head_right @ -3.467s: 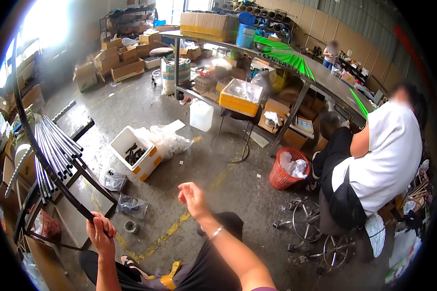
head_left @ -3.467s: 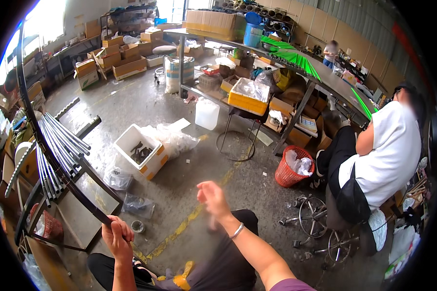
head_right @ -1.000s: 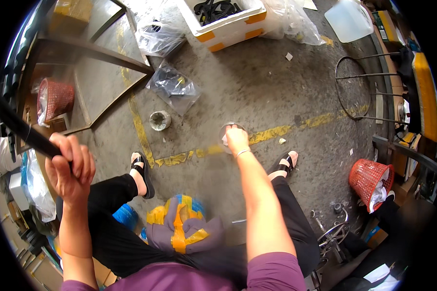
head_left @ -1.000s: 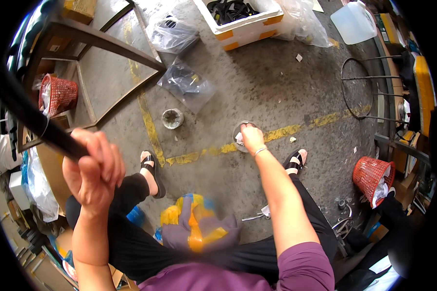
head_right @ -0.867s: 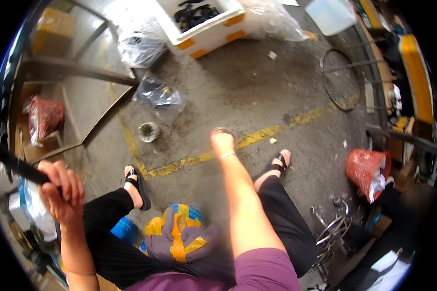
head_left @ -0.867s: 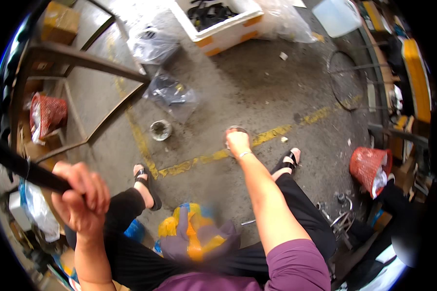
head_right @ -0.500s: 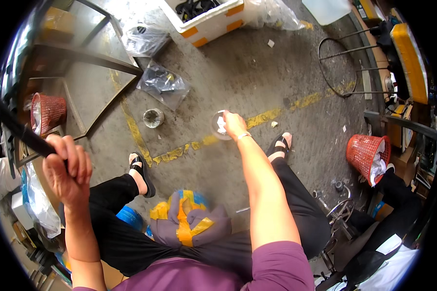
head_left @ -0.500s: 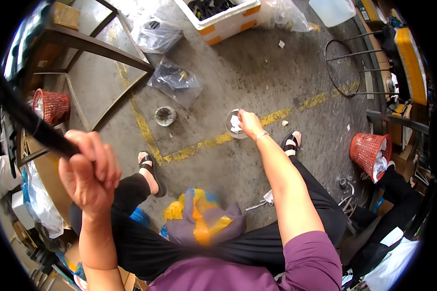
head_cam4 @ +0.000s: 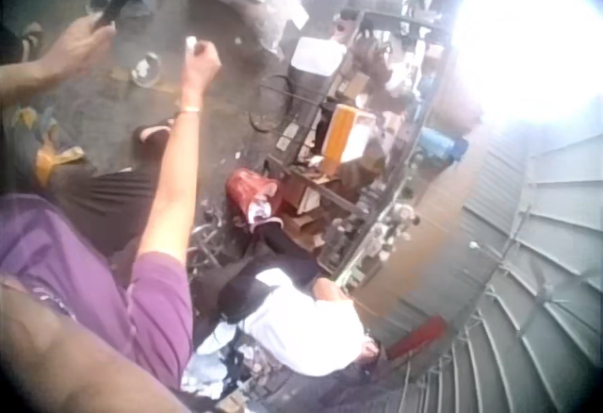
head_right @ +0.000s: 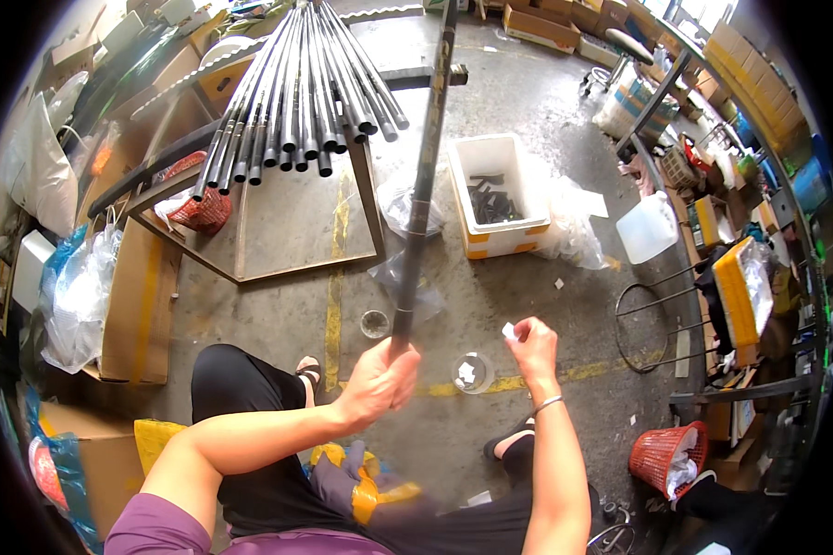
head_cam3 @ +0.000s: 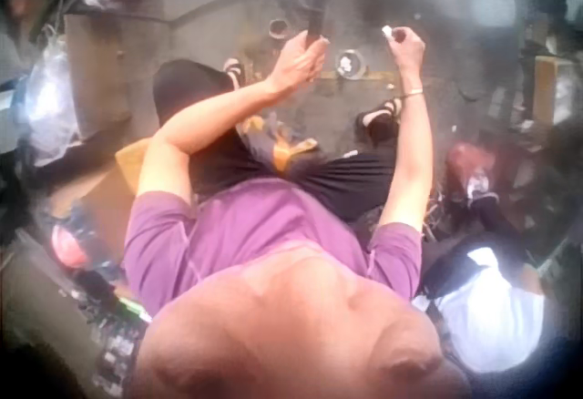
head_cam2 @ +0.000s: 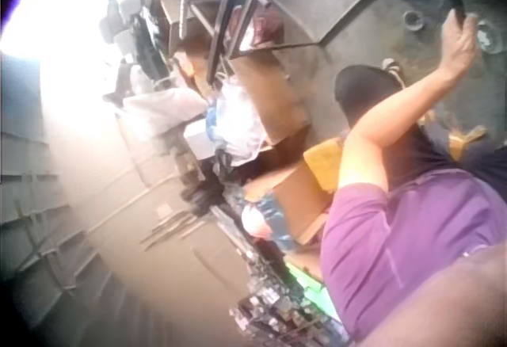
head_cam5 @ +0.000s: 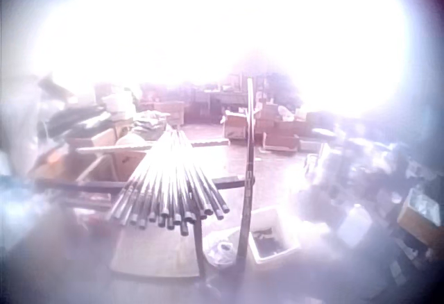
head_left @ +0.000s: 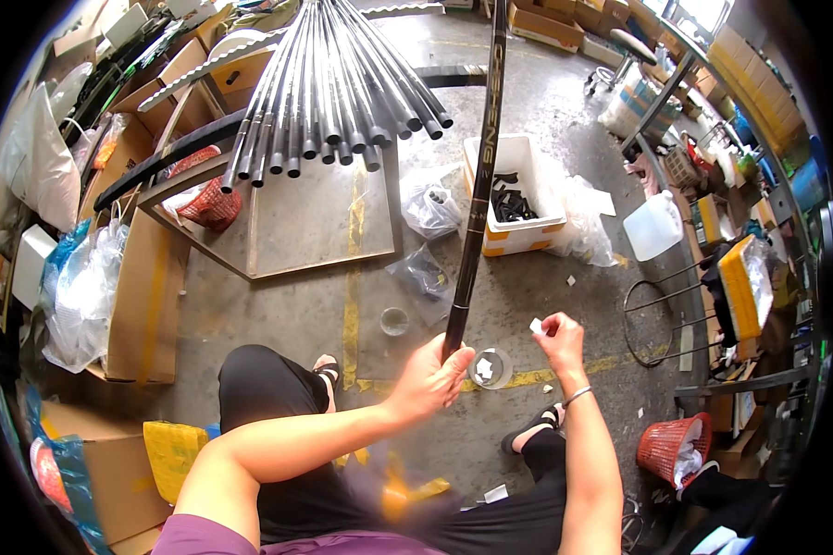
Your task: The person picks up a fishing rod section and a cap, then assembles them by inserting the cap into the rod. They then apply a small piece of tape to the rod section.
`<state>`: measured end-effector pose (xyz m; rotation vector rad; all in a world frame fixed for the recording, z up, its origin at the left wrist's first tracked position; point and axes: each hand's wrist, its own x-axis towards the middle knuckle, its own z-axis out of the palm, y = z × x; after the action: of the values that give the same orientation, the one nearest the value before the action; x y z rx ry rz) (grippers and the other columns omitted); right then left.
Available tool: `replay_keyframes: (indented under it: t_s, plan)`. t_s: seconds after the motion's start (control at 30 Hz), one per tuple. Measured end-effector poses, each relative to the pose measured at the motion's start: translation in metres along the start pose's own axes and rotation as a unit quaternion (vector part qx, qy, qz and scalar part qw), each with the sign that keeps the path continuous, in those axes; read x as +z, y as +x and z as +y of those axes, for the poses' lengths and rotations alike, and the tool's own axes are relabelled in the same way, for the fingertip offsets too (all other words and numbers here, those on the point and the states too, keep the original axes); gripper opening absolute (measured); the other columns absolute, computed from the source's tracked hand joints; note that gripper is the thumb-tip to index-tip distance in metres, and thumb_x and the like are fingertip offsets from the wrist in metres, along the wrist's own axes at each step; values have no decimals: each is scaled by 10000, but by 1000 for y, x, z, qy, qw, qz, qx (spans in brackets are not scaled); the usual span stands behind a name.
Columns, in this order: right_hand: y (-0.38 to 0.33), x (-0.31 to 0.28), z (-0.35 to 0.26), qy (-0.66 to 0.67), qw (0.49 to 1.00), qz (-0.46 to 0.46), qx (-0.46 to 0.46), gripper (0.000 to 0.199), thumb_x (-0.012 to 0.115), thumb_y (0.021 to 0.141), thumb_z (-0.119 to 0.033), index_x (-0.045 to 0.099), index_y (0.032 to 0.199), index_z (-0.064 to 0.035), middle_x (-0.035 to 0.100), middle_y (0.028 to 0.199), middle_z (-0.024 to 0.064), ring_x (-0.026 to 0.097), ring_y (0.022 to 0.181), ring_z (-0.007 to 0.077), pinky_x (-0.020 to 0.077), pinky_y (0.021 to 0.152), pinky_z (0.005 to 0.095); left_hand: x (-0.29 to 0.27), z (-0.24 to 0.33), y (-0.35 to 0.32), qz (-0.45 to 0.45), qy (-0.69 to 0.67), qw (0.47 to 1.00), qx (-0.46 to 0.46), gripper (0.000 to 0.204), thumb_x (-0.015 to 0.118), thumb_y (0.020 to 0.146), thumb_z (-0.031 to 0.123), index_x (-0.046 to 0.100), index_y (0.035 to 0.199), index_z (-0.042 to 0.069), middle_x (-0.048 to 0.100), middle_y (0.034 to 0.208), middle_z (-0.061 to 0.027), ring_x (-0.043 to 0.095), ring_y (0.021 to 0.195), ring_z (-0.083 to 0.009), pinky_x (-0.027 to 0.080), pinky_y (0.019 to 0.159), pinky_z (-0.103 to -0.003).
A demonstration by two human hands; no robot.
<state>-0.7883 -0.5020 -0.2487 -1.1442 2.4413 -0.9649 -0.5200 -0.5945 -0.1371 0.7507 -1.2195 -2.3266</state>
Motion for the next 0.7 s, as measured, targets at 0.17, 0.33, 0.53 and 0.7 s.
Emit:
replay_keyframes:
  t_s: [0.17,0.33,0.53,0.7]
  plan:
    - [-14,-66,-107,105,985,85,-112,65,700,761,-14,646,767,22,604,647,18,532,573,54,433,537,206,9,-4,-19,28,-82,995,-57,167,489,963,220,402,871,111,346,561,46,336,430,-73,308,397,-240]
    - [-34,-75,-141,257,960,35,-106,79,698,756,51,635,776,7,599,715,-17,526,639,38,427,579,185,16,-7,-13,53,-97,990,-91,182,498,958,247,392,869,128,334,572,53,317,435,-69,284,397,-244]
    - [-46,-63,-168,371,924,-78,-55,259,710,739,61,634,981,7,629,754,16,584,706,68,478,643,206,4,-11,-11,49,-111,986,-116,240,512,950,310,376,854,137,317,572,59,284,439,-58,248,403,-228]
    - [-49,-52,-162,333,932,-133,-56,217,696,736,69,676,945,18,625,790,40,585,725,90,470,650,209,5,-12,-10,34,-132,980,-145,264,506,941,368,404,888,130,329,585,44,292,448,-79,264,416,-236]
